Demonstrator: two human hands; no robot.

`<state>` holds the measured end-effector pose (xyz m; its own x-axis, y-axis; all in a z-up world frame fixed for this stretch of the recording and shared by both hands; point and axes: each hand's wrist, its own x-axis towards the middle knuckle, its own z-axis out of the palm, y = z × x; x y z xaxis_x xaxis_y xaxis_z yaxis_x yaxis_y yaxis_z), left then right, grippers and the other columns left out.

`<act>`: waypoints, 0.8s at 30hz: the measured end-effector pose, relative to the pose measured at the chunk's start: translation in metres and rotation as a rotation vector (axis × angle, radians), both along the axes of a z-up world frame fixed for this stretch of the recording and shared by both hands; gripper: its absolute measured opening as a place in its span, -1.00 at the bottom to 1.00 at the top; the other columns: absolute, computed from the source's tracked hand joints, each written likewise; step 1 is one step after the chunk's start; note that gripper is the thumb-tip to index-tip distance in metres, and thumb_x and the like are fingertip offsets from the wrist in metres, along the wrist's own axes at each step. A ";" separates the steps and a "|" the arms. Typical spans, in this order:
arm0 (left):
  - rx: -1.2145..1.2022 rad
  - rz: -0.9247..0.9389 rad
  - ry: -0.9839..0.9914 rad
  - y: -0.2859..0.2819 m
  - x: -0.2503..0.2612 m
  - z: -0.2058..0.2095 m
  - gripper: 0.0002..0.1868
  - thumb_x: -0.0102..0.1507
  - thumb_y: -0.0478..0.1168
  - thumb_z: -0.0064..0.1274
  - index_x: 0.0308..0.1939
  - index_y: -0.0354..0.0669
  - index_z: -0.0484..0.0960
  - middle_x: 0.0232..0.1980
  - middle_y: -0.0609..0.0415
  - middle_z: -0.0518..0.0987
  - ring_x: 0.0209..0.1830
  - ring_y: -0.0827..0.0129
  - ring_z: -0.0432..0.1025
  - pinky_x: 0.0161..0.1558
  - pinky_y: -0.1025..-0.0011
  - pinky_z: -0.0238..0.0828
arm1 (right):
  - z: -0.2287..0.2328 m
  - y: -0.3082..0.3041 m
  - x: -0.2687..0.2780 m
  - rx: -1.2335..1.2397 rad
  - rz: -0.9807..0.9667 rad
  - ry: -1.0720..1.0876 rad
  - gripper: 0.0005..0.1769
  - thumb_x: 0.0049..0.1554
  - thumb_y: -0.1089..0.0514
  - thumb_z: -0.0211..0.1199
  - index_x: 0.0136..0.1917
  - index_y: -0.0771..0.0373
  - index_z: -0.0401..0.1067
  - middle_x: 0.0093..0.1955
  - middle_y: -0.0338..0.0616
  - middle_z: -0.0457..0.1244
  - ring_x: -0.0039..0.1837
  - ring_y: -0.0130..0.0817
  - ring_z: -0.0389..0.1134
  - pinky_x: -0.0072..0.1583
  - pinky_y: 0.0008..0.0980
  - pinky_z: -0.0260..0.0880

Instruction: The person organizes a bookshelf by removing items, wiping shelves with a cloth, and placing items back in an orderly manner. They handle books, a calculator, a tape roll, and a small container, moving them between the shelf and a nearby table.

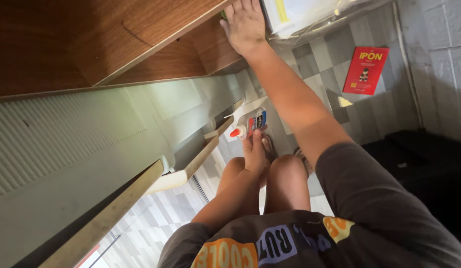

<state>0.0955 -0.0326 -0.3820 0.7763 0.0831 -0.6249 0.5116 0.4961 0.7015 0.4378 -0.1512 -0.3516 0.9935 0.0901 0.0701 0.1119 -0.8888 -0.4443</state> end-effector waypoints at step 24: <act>0.371 -0.170 -0.113 0.034 -0.030 0.013 -0.65 0.45 -0.23 -0.08 0.30 -0.24 0.35 0.06 0.07 0.54 0.02 0.44 0.48 0.06 0.45 0.50 | -0.022 0.032 -0.046 0.674 0.054 -0.232 -0.51 0.16 0.28 0.32 0.35 0.10 0.41 0.33 -0.07 0.20 0.36 -0.01 0.22 0.41 -0.19 0.31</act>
<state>0.0652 0.0011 -0.3694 0.8602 0.1516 -0.4869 0.4739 0.1149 0.8730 0.3921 -0.1195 -0.3735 0.9416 0.0018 0.3369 0.3064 -0.4199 -0.8543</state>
